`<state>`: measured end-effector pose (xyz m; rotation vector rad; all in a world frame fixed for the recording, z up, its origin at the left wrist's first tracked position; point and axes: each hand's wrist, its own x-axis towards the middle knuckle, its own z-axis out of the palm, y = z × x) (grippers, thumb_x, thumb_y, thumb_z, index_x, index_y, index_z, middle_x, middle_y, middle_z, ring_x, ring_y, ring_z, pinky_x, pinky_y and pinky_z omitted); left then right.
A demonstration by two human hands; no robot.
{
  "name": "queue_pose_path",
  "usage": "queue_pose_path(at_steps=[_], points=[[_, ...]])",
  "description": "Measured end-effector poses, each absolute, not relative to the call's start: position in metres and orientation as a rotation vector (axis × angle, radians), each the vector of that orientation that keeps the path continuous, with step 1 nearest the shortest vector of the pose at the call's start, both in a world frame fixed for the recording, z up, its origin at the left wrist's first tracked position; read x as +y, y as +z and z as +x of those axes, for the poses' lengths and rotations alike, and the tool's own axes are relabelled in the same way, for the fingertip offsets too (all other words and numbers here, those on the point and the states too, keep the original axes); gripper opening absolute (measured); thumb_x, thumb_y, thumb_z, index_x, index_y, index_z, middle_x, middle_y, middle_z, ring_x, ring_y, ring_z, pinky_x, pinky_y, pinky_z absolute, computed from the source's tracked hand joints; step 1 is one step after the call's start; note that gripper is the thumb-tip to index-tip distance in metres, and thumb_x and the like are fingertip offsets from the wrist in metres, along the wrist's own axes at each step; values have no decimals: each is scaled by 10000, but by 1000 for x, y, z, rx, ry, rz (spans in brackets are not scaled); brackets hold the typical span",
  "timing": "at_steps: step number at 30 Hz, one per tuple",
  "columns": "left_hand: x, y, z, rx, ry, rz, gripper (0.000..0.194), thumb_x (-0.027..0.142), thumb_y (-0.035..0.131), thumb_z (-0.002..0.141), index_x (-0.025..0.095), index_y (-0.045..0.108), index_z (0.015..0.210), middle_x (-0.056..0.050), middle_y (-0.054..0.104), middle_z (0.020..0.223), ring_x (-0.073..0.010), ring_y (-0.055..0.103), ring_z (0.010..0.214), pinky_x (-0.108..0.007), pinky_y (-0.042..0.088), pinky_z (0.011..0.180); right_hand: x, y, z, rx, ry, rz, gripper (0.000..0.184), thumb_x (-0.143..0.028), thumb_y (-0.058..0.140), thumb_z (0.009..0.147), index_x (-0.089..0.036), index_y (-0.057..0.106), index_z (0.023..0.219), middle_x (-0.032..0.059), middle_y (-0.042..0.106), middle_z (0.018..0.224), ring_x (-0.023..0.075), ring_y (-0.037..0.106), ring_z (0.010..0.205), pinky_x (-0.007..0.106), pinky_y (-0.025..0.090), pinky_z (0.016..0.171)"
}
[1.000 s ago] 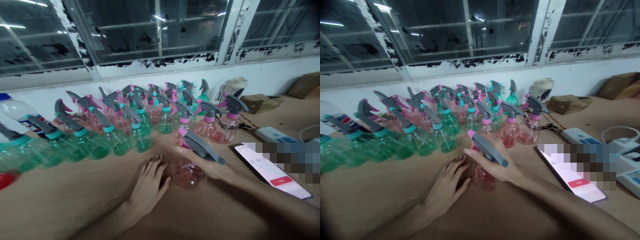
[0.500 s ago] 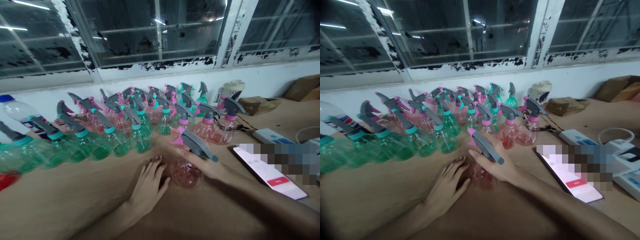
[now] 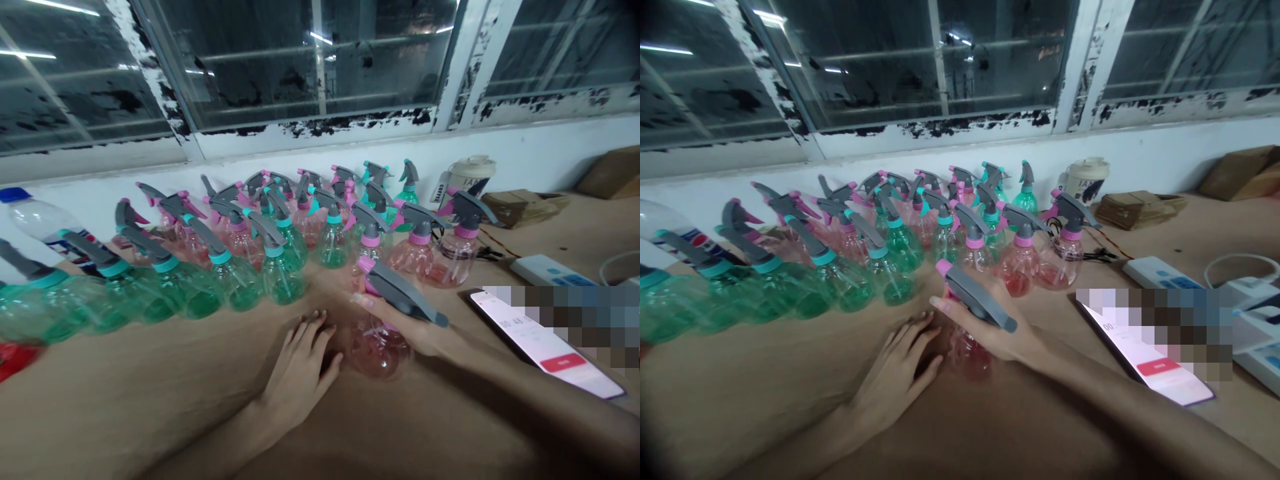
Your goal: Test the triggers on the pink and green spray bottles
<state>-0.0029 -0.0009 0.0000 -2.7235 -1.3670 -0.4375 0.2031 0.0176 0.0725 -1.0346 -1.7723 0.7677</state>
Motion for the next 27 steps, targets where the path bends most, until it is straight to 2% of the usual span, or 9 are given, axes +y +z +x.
queue_pose_path(at_steps=[2, 7, 9, 14, 22, 27], points=[[-1, 1, -3, -1372, -422, -2725, 322, 258, 512, 887, 139, 516, 1186, -154, 511, 1300, -310, 453, 1223, -518, 407, 962, 17, 70, 204, -1757, 782, -1031, 200, -433, 572, 822, -240, 562, 770, -18, 583, 681, 144, 555, 611, 291, 491, 611], [-2, 2, -2, -1374, -423, -2728, 306, 260, 514, 888, 142, 523, 1170, -146, 515, 1295, -301, 455, 1214, -501, 413, 955, 19, 68, 205, -1768, 886, -962, 224, -441, 565, 829, -232, 607, 899, 11, 626, 797, 165, 595, 744, 326, 499, 747], [-1, 2, -2, -1367, -424, -2728, 304, 262, 510, 890, 143, 522, 1170, -144, 521, 1286, -302, 458, 1211, -507, 411, 955, 19, 69, 204, -1795, 896, -943, 241, -445, 567, 824, -235, 631, 923, 11, 633, 791, 167, 596, 740, 330, 500, 745], [-1, 1, -2, -1365, -442, -2722, 302, 260, 505, 888, 147, 522, 1168, -145, 518, 1292, -306, 453, 1222, -518, 411, 958, 21, 69, 204, -1822, 823, -978, 246, -446, 554, 829, -220, 650, 806, 13, 625, 748, 168, 583, 719, 336, 487, 714], [-1, 1, -1, -1364, -430, -2733, 309, 259, 507, 889, 143, 517, 1175, -149, 512, 1301, -306, 448, 1229, -526, 401, 971, 19, 70, 202, -1780, 750, -949, 206, -370, 569, 824, -219, 576, 684, -22, 542, 642, 150, 535, 654, 323, 458, 671], [-1, 0, -2, -1370, -432, -2733, 323, 266, 512, 891, 139, 510, 1189, -146, 504, 1309, -299, 440, 1236, -509, 397, 981, 20, 70, 202, -1751, 752, -933, 139, -341, 576, 814, -223, 547, 747, -1, 584, 741, 168, 577, 743, 331, 465, 706]])
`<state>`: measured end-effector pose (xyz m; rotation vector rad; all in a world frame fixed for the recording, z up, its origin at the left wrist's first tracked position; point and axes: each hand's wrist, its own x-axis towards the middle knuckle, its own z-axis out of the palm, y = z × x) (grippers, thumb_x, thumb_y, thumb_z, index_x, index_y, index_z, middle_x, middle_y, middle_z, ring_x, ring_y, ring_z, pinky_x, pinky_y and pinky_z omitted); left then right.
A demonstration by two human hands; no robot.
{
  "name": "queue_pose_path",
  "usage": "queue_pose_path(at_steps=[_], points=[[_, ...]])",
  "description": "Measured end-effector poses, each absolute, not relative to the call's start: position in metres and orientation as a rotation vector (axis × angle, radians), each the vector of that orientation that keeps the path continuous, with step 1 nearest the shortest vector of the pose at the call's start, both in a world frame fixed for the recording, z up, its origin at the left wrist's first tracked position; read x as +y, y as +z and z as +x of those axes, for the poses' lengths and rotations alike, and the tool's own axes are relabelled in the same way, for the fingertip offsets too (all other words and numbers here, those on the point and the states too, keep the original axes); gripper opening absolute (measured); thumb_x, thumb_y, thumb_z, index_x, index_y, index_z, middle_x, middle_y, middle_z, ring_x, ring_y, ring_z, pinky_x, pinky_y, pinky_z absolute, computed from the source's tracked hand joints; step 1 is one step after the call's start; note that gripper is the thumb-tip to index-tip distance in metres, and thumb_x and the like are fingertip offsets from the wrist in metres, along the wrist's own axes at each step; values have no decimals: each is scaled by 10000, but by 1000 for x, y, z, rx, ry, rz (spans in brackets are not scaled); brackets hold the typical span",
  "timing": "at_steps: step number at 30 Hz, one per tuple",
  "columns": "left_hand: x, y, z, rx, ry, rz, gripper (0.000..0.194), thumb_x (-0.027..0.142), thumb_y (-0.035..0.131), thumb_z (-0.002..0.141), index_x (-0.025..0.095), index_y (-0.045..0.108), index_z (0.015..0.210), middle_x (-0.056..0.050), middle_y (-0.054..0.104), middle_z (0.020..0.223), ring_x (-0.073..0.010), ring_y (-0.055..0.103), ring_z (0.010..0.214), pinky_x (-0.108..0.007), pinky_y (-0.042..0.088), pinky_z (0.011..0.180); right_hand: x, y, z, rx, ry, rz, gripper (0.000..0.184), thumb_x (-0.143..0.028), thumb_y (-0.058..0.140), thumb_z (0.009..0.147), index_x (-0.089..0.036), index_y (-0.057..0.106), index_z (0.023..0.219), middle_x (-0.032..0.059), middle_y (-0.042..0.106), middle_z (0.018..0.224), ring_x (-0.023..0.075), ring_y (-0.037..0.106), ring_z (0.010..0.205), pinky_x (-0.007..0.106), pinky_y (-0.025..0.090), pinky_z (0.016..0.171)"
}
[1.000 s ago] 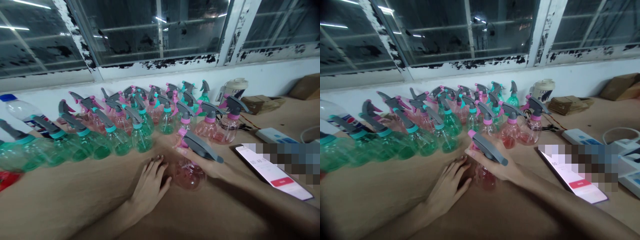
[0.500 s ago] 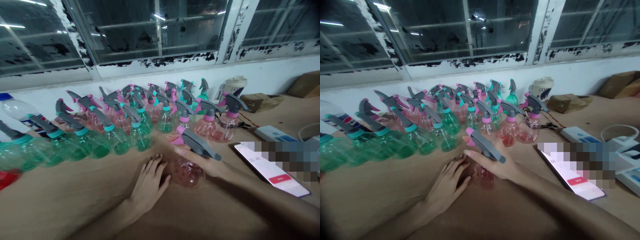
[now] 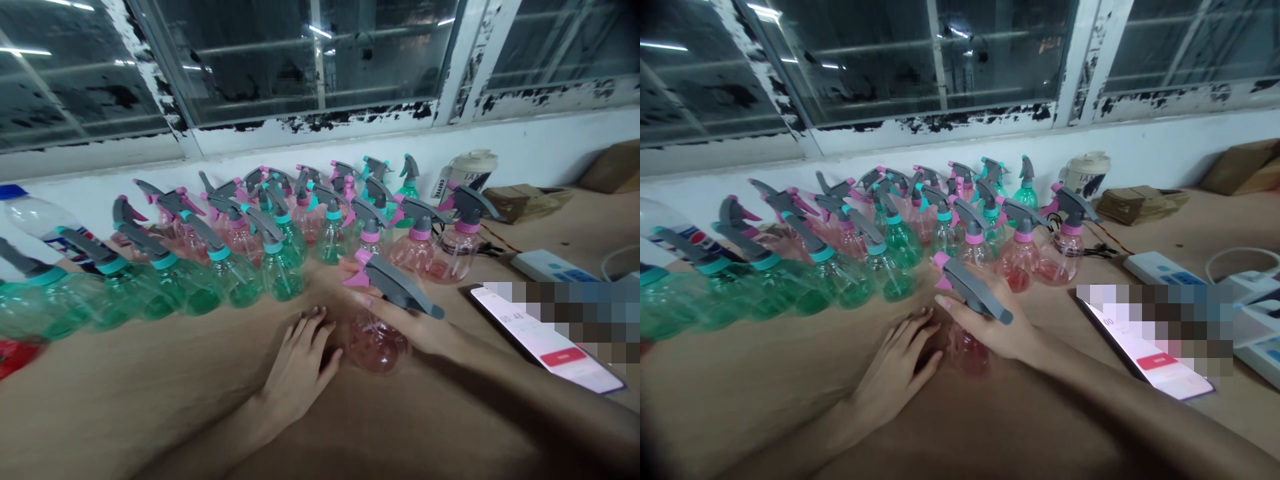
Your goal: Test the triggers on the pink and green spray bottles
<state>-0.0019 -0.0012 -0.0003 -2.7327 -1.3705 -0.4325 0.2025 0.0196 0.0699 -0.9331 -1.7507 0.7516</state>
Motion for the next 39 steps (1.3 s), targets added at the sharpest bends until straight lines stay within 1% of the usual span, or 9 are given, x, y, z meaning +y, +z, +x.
queue_pose_path(at_steps=[4, 8, 12, 16, 23, 28, 31, 35, 39], points=[[-1, 0, -2, -1372, -433, -2736, 319, 271, 511, 894, 146, 512, 1187, -141, 504, 1311, -294, 434, 1242, -507, 388, 988, 19, 73, 202, -1757, 765, -902, 59, -293, 557, 811, -236, 554, 798, 8, 613, 805, 176, 598, 786, 344, 472, 762], [-1, 1, -1, -1382, -433, -2739, 313, 268, 509, 894, 144, 514, 1181, -147, 514, 1300, -300, 445, 1231, -505, 400, 972, 18, 78, 200, -1754, 717, -890, 55, -281, 551, 808, -249, 559, 764, 4, 631, 828, 169, 599, 749, 322, 483, 691], [0, 2, -1, -1378, -449, -2741, 315, 268, 503, 892, 152, 513, 1185, -143, 516, 1296, -301, 457, 1219, -504, 410, 960, 18, 78, 199, -1759, 701, -945, 112, -358, 575, 810, -258, 556, 766, -14, 608, 724, 148, 562, 615, 299, 471, 586], [-1, 3, -1, -1368, -463, -2748, 302, 276, 491, 896, 154, 521, 1171, -141, 514, 1295, -296, 463, 1210, -494, 418, 950, 17, 79, 199, -1775, 655, -1007, 192, -397, 579, 804, -261, 505, 689, -25, 542, 627, 147, 524, 567, 307, 461, 581], [-1, 2, -2, -1388, -431, -2746, 310, 277, 498, 898, 147, 517, 1179, -139, 505, 1304, -290, 455, 1211, -490, 399, 966, 16, 79, 202, -1799, 695, -998, 190, -422, 562, 812, -255, 556, 720, -9, 559, 652, 147, 511, 557, 304, 461, 579], [0, 2, 0, -1384, -431, -2751, 317, 271, 499, 896, 146, 511, 1188, -142, 498, 1310, -294, 450, 1214, -495, 398, 965, 17, 75, 202, -1813, 739, -1016, 181, -433, 572, 807, -258, 580, 761, 5, 581, 695, 164, 536, 613, 325, 482, 640], [-1, 2, -1, -1392, -423, -2745, 316, 272, 502, 895, 146, 513, 1185, -143, 493, 1317, -299, 446, 1219, -500, 396, 965, 17, 75, 202, -1787, 699, -1012, 180, -410, 603, 785, -254, 542, 719, -4, 551, 662, 162, 525, 602, 321, 477, 621], [-1, 2, -1, -1383, -439, -2747, 318, 272, 501, 896, 147, 511, 1188, -142, 492, 1318, -296, 445, 1219, -495, 398, 965, 19, 74, 201, -1776, 633, -973, 156, -372, 625, 765, -240, 543, 779, -15, 538, 677, 146, 501, 581, 310, 464, 593], [0, 1, -1, -1384, -450, -2751, 318, 271, 497, 898, 147, 509, 1190, -141, 492, 1318, -290, 441, 1225, -487, 396, 971, 20, 74, 200, -1771, 638, -997, 154, -369, 607, 768, -224, 557, 781, -33, 498, 607, 135, 475, 530, 297, 448, 543]])
